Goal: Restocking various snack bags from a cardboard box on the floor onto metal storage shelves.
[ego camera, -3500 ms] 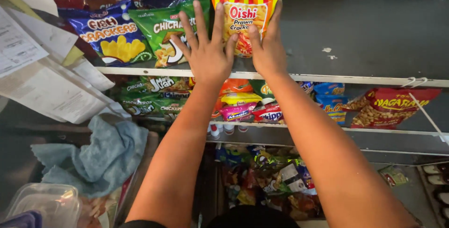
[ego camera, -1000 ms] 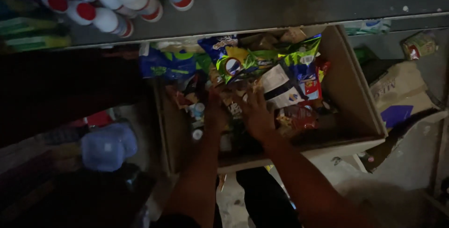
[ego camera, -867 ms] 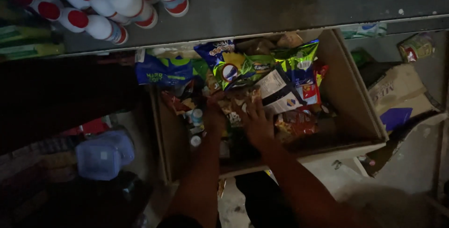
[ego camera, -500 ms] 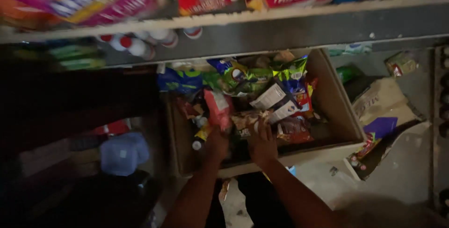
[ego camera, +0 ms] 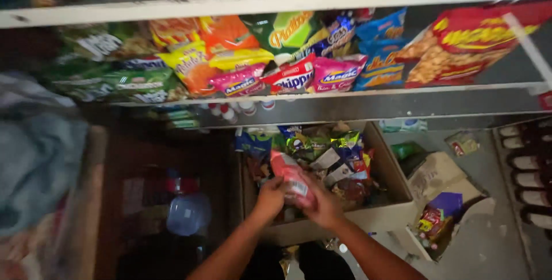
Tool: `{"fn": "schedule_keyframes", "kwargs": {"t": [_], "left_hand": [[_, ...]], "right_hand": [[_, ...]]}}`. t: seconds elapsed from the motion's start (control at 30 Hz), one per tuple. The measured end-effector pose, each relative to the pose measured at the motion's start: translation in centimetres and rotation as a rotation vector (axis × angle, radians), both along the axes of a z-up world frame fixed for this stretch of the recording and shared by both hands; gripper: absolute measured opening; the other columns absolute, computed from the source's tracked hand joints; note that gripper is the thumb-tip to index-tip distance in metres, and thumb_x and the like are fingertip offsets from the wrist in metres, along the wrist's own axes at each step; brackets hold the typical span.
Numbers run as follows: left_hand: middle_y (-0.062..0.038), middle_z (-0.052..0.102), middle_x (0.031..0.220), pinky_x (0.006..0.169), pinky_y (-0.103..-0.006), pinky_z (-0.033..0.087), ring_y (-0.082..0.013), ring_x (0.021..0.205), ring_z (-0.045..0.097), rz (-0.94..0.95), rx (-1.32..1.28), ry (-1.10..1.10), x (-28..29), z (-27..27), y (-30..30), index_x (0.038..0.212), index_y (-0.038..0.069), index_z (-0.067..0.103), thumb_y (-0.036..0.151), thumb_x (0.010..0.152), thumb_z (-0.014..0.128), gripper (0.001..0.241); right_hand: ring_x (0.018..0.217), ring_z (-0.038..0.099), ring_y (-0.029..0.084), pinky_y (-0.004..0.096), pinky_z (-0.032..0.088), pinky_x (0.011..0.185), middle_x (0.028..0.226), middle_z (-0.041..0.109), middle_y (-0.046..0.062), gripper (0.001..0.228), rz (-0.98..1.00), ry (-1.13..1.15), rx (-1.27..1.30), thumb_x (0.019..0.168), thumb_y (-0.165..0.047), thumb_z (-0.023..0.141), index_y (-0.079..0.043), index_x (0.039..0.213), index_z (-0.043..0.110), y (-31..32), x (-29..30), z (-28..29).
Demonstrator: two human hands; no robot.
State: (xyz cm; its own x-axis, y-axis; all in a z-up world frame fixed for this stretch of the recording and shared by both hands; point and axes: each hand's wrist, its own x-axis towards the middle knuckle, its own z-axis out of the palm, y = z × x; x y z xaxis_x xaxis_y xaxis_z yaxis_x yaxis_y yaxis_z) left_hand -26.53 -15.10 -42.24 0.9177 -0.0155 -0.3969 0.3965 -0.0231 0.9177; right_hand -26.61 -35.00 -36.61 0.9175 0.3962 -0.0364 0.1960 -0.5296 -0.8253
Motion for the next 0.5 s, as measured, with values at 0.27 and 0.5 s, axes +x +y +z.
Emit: {"fn": "schedule_keyframes", "kwargs": {"t": [0.27, 0.5], "left_hand": [[-0.015, 0.075, 0.106, 0.083, -0.0456, 0.053, -0.0369, 0.097, 0.070, -0.156, 0.779, -0.606, 0.7, 28.4, 2.6, 0.118, 0.013, 0.071, 0.051, 0.082, 0.074, 0.053], [-0.018, 0.068, 0.130, 0.101, -0.0447, 0.052, -0.0351, 0.119, 0.066, -0.395, 0.386, -0.523, -0.2, 33.0, 5.3, 0.145, 0.008, 0.048, 0.048, 0.064, 0.091, 0.100]], "right_hand": [[0.121, 0.063, 0.017, 0.033, 0.049, 0.104, 0.136, 0.068, 0.008, 0.079, 0.086, 0.317, 0.324, 0.075, -0.007, 0.077, -0.007, 0.149, 0.049, -4.5, 4.3, 10.1], [0.115, 0.064, 0.018, 0.037, 0.053, 0.097, 0.133, 0.066, 0.008, 0.075, 0.037, 0.397, 0.596, 0.080, -0.015, 0.074, -0.002, 0.150, 0.049, -5.3, 7.2, 21.6]]}}
